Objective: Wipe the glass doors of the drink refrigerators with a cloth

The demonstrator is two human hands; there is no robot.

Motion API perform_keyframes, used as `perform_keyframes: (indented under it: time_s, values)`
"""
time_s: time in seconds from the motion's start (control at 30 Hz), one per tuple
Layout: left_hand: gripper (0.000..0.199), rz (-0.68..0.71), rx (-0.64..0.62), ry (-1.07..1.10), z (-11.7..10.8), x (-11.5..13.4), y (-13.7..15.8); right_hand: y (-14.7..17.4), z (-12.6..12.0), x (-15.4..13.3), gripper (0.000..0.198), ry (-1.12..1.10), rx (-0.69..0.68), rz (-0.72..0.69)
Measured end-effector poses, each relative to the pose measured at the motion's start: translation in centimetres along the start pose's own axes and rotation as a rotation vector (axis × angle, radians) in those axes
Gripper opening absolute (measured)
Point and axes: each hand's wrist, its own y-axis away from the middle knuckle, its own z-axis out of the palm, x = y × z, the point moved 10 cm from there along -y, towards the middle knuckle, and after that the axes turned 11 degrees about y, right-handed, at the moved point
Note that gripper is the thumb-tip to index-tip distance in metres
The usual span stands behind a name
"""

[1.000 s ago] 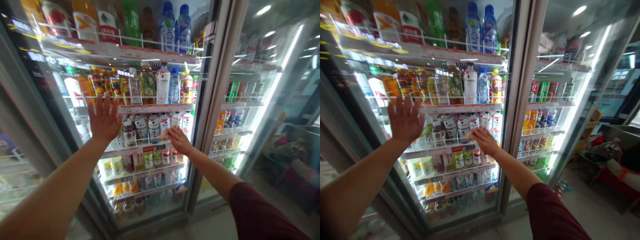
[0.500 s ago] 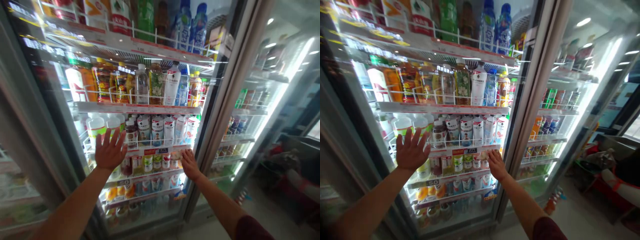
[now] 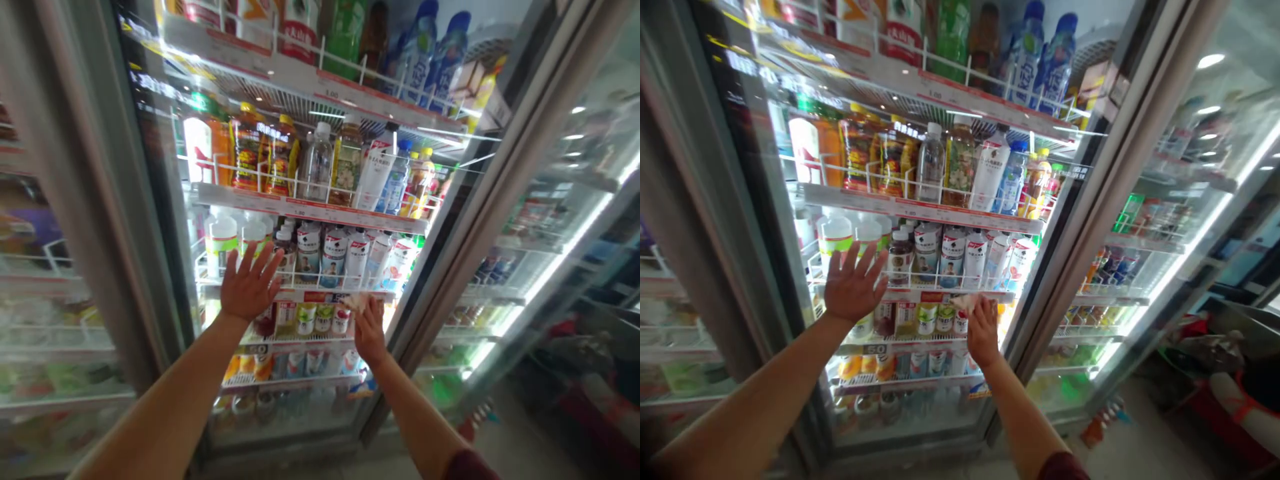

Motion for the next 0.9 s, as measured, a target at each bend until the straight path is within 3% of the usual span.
perform_keyframes:
  time_s: [0.07,0.2,0.27,0.33,0.43,0.53,0.6,0.7,0.77,0.83,0.9]
  values:
    - [0.055,-0.015,-0.008,0.015,0.0,-0.1,0.0,-0.5,0.4,-0.3,0.06,-0.006,0.008,-0.014]
    - [0.056,-0.048,-0.005,0.019,0.0,-0.5,0.1,-8.2,1.2,4.4,0.059,0.049,0.099,0.119]
    - [0.059,-0.03,-0.011,-0.005,0.1,-0.4,0.2,-10.3,1.4,5.7,0.059,0.072,0.12,0.184]
    - [0.061,-0.01,-0.008,-0.034,0.1,-0.3,0.2,-8.7,1.8,4.4,0.06,0.064,0.052,0.196]
    - [0.064,-0.002,0.002,-0.035,0.0,-0.3,0.3,-1.3,2.7,-0.7,0.062,0.017,-0.122,0.146]
    - [0.07,-0.007,0.0,0.024,0.1,-0.5,0.3,4.0,3.0,-4.0,0.053,-0.007,-0.152,0.103]
    - [0.073,0.001,0.008,0.044,0.0,-0.5,0.3,2.9,3.8,-2.9,0.045,-0.012,-0.163,0.112]
    - [0.077,0.017,0.024,0.03,-0.1,-0.4,0.3,-3.5,5.1,1.8,0.042,0.041,-0.193,0.202]
    - [0.078,0.008,0.011,0.042,0.0,-0.6,0.2,-7.1,4.8,3.8,0.047,0.1,-0.136,0.253]
    - [0.079,0.01,0.003,0.059,0.0,-0.5,0.1,-7.7,4.0,3.2,0.05,0.127,-0.078,0.258]
    - [0.079,0.038,0.021,0.036,-0.3,-0.1,0.0,-5.3,3.3,0.2,0.05,0.102,-0.061,0.208]
